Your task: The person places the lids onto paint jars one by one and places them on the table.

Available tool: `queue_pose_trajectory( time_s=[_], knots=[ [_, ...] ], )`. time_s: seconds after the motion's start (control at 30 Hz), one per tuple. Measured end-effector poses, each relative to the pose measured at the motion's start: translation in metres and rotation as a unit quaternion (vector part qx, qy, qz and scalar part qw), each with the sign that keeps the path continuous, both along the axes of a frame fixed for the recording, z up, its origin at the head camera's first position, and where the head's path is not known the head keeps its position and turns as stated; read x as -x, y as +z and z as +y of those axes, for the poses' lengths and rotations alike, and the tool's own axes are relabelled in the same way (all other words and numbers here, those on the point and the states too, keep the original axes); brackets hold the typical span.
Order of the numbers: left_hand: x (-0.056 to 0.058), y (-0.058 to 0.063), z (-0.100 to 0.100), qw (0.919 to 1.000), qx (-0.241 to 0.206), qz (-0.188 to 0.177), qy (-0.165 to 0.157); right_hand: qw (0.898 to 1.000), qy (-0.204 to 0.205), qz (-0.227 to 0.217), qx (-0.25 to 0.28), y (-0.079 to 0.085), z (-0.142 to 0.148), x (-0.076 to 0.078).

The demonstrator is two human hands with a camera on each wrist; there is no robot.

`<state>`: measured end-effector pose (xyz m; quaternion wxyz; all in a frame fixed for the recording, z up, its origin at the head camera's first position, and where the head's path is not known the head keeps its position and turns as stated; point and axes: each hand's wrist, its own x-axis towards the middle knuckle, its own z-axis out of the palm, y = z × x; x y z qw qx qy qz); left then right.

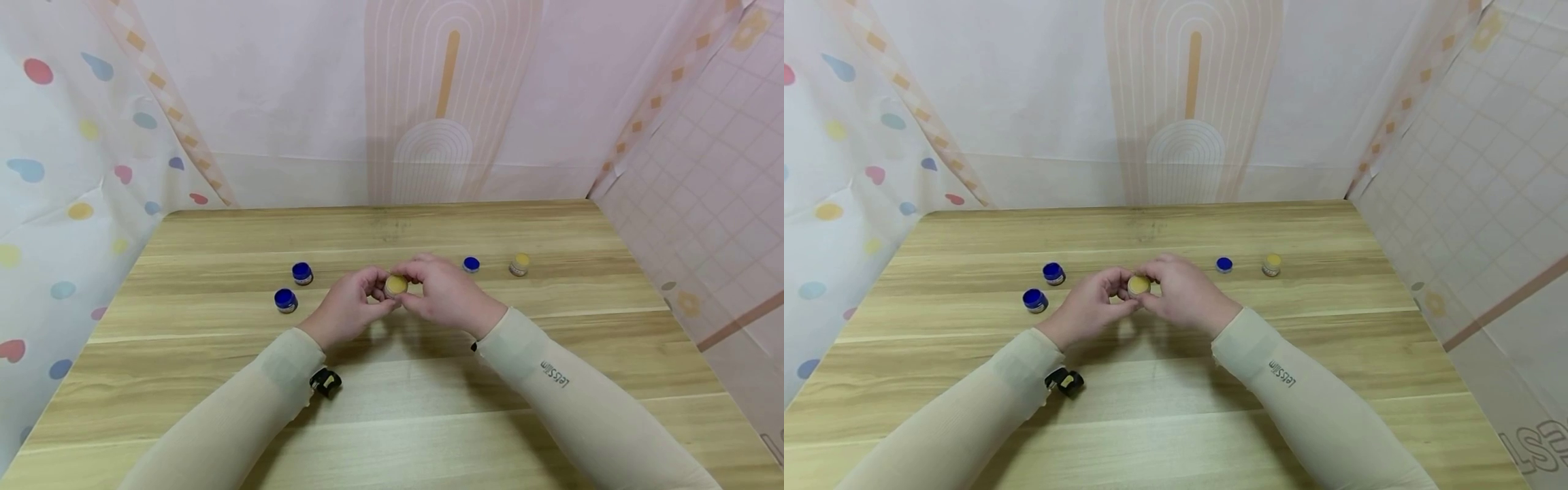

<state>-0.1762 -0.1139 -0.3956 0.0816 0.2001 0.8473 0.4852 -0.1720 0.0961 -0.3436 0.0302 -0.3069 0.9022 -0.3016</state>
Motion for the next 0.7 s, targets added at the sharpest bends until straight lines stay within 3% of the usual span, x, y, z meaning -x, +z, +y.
queue_pose_trajectory(
  time_s=[0.2,0.5,0.7],
  knots=[
    [-0.0014,0.0000,0.0007,1.0000,-0.005,-0.002,0.000,0.999,-0.028,-0.034,0.005,0.0000,0.0006,0.0006],
    [-0.0027,0.0015,0.0019,1.0000,-0.009,-0.003,0.001,1.000,0.022,-0.014,0.015,0.0013,0.0049,0.0019],
    [-0.0022,0.0018,0.0018,0.9999,-0.009,-0.007,0.002,1.000,0.026,-0.006,0.015,0.0014,0.0053,0.0017]
  ],
)
